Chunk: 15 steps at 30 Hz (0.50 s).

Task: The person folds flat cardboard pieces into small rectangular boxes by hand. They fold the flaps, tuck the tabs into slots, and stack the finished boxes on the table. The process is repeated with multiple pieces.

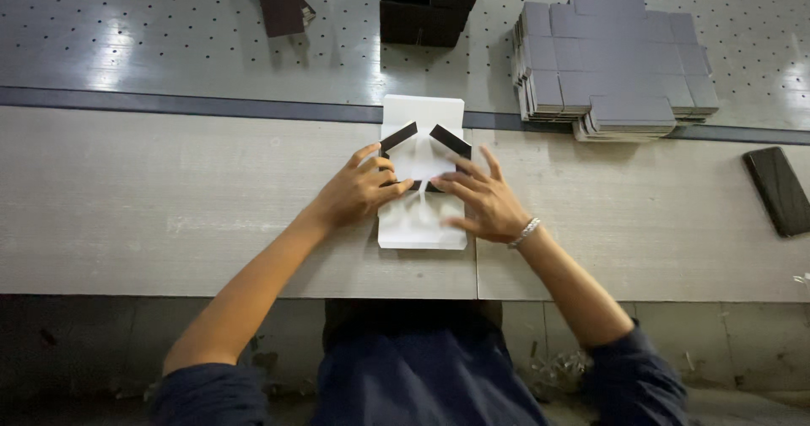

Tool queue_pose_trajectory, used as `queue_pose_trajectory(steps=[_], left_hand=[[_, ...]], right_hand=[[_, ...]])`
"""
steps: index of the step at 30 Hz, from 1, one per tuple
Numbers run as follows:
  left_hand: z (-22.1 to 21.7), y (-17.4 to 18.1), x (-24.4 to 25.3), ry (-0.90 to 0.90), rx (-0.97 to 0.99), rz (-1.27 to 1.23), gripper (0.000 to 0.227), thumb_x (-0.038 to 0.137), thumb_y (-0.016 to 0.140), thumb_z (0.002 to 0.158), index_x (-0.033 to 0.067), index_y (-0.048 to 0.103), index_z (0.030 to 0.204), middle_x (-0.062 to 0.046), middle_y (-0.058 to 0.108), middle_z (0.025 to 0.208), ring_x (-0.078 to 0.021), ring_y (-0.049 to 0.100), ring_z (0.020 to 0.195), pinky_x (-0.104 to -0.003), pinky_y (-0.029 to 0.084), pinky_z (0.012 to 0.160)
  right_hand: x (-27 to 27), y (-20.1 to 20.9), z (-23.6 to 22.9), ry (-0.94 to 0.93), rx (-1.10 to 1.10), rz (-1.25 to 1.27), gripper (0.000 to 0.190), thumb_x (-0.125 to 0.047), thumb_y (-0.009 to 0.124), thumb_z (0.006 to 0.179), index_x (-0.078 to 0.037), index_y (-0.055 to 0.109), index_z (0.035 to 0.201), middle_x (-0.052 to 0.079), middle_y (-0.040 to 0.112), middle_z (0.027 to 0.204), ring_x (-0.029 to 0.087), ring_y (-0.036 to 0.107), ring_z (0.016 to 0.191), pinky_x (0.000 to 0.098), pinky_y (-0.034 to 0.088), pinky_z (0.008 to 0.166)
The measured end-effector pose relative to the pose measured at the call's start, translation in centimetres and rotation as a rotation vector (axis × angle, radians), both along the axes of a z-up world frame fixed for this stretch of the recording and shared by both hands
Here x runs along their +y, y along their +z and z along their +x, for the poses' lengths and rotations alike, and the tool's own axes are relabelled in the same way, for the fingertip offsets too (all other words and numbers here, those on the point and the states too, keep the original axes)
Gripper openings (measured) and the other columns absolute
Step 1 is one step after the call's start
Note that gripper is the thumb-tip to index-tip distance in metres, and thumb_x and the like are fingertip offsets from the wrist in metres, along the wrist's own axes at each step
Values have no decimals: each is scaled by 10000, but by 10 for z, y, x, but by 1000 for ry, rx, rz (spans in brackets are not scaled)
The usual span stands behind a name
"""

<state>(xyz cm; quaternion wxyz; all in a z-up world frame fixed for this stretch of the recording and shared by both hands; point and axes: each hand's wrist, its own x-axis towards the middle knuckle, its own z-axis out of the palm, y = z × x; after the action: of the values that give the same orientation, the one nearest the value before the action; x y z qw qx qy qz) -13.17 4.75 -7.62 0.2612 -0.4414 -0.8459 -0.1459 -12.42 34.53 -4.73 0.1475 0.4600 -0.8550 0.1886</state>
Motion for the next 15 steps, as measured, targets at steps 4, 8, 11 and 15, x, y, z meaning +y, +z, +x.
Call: queue_pose_trajectory(steps=[4,8,11,15], left_hand=[[5,21,-4,-25,-180,-67,244,387,668,971,303,679,1199,58,632,1198,-181,508,1287,-482,289,1220],[8,48,-8,-8,-328,-210,477,194,783,828,344,631,1254,56,553,1373,-236,438,1408,-535,284,1238],[4,53,-13,31,-409,-300,610,117,793,789,368,592,1307,52,531,1412,-249,398,1456,-557,258,1254],[1,54,-11,24,-550,-275,540,177,730,818,346,603,1316,42,579,1356,-239,380,1477,-557,168,1287]], right_hand=[[12,48,12,12,-54,209,1226,-1055,402,589,-264,450,1525,84,484,1539,346,176,1557,639,-32,1209],[9,63,16,-44,-59,527,1022,-717,648,724,-238,357,1578,85,554,1430,360,213,1549,634,94,1234],[14,22,5,-52,-32,414,902,-282,778,717,-240,429,1547,64,617,1332,342,290,1520,602,148,1238],[18,4,1,-44,-157,25,553,-131,737,833,-256,656,1365,54,625,1252,322,443,1419,569,251,1197]])
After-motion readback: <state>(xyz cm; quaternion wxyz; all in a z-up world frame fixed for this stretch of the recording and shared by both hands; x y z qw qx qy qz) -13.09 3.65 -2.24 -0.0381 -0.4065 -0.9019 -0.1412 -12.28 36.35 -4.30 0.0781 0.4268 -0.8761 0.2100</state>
